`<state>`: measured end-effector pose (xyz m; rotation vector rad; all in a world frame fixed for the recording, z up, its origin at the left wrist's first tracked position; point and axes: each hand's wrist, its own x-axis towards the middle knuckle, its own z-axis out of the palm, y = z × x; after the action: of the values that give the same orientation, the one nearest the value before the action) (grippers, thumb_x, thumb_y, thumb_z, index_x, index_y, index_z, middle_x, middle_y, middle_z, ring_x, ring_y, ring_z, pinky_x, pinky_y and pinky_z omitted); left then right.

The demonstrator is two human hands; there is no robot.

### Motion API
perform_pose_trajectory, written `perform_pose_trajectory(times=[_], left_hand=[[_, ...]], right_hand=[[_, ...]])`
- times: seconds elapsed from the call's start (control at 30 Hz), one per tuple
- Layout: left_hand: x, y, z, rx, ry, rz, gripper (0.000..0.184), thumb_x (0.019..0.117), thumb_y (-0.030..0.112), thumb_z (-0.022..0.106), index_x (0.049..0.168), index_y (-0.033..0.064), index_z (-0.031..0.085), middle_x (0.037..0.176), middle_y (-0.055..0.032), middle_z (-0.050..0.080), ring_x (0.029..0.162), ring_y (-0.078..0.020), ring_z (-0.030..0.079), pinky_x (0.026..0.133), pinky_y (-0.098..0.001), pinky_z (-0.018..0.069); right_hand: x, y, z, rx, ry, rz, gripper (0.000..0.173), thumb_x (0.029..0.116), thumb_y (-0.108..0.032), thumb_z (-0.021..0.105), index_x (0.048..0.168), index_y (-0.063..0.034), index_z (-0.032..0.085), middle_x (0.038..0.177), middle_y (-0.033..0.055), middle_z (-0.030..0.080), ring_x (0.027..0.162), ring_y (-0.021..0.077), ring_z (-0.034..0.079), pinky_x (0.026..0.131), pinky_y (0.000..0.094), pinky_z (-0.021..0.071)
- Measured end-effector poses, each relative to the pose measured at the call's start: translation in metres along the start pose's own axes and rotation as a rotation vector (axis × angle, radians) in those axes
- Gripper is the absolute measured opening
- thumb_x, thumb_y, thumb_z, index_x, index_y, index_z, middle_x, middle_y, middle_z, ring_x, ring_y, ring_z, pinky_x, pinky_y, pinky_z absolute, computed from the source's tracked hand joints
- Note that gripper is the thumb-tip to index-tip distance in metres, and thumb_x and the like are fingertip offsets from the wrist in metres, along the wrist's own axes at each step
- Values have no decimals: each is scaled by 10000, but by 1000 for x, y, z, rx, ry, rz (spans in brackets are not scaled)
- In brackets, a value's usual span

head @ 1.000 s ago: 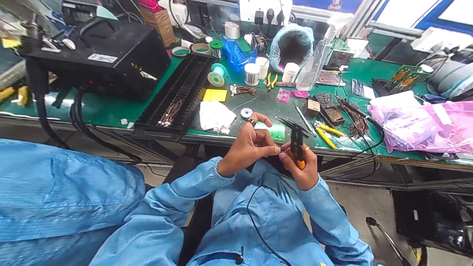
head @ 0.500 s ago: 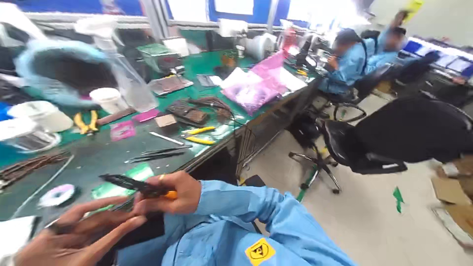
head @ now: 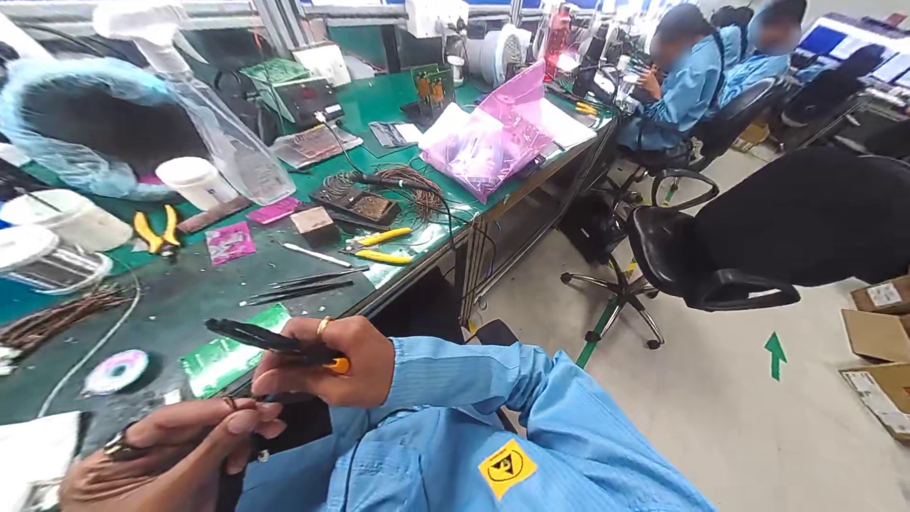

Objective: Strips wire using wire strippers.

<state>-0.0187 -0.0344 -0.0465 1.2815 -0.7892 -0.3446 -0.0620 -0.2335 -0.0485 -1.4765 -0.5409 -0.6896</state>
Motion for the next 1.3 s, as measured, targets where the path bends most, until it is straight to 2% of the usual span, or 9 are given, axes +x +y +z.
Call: perform_pose_trajectory(times=[0.13,0.3,0.47,0.6,0.77,0.93,1.07,1.17,1.3], left_hand=[[3,1,15,63,87,-43,189,876,155,813,1031,253,764,940,46,791,709,-61,727,595,-195,598],[-3,3,9,32,187,-52,123,869,54,798,975,43,737,858,-47,772,642,-104,704,562,-245,594],[1,0,9,-50,143,-82,101,875,-1,780,959,-18,727,829,-79,765,632,-104,699,551,-235,583],[1,-1,8,-149,162,-50,89,913,-19,732,994,-52,717,863,-118,762,691,-143,723,600,-260,607],[0,2,14,-224,201,-4,85,943,-9,699,1019,-30,667,872,-113,747,759,-185,739,713,-329,637],[-3,7,16,-43,226,57,111,960,3,680,1046,-64,692,900,-93,746,767,-151,725,726,-307,632],[-9,25,11,289,346,309,71,968,33,680,1020,-14,691,924,-47,748,818,-120,727,782,-304,635],[-14,39,11,525,437,478,53,959,38,693,998,4,681,969,-66,739,889,-133,725,813,-309,632],[-17,39,19,552,426,469,57,924,15,717,962,-19,690,1006,-111,750,925,-151,737,820,-295,636]], right_hand=[[0,-5,-7,-91,-11,2,219,838,75,708,1033,165,667,891,188,730,812,184,712,785,330,595],[-8,13,5,-68,-103,29,156,946,-37,671,1033,92,681,926,113,731,851,106,705,792,285,612],[-10,17,-3,-46,-160,18,163,1002,-106,634,1035,51,666,928,75,710,819,69,676,752,254,594],[-9,20,-1,-26,-106,8,165,1013,-129,625,1031,30,664,920,50,708,789,62,668,714,250,589],[-11,18,0,-11,-45,19,149,1011,-124,621,1039,18,655,906,30,695,764,58,657,685,244,583],[-14,16,5,-46,-22,-18,146,994,-97,620,1014,43,654,894,50,694,770,49,652,694,226,577],[-18,7,12,57,-127,160,190,1033,-129,581,1086,45,634,899,46,686,759,88,665,681,262,592],[-24,1,19,154,-254,287,218,1049,-158,555,1111,39,624,898,46,683,764,104,671,688,274,600],[-31,-7,26,134,-322,294,210,1048,-166,563,1110,23,629,908,27,693,805,64,672,721,241,589]])
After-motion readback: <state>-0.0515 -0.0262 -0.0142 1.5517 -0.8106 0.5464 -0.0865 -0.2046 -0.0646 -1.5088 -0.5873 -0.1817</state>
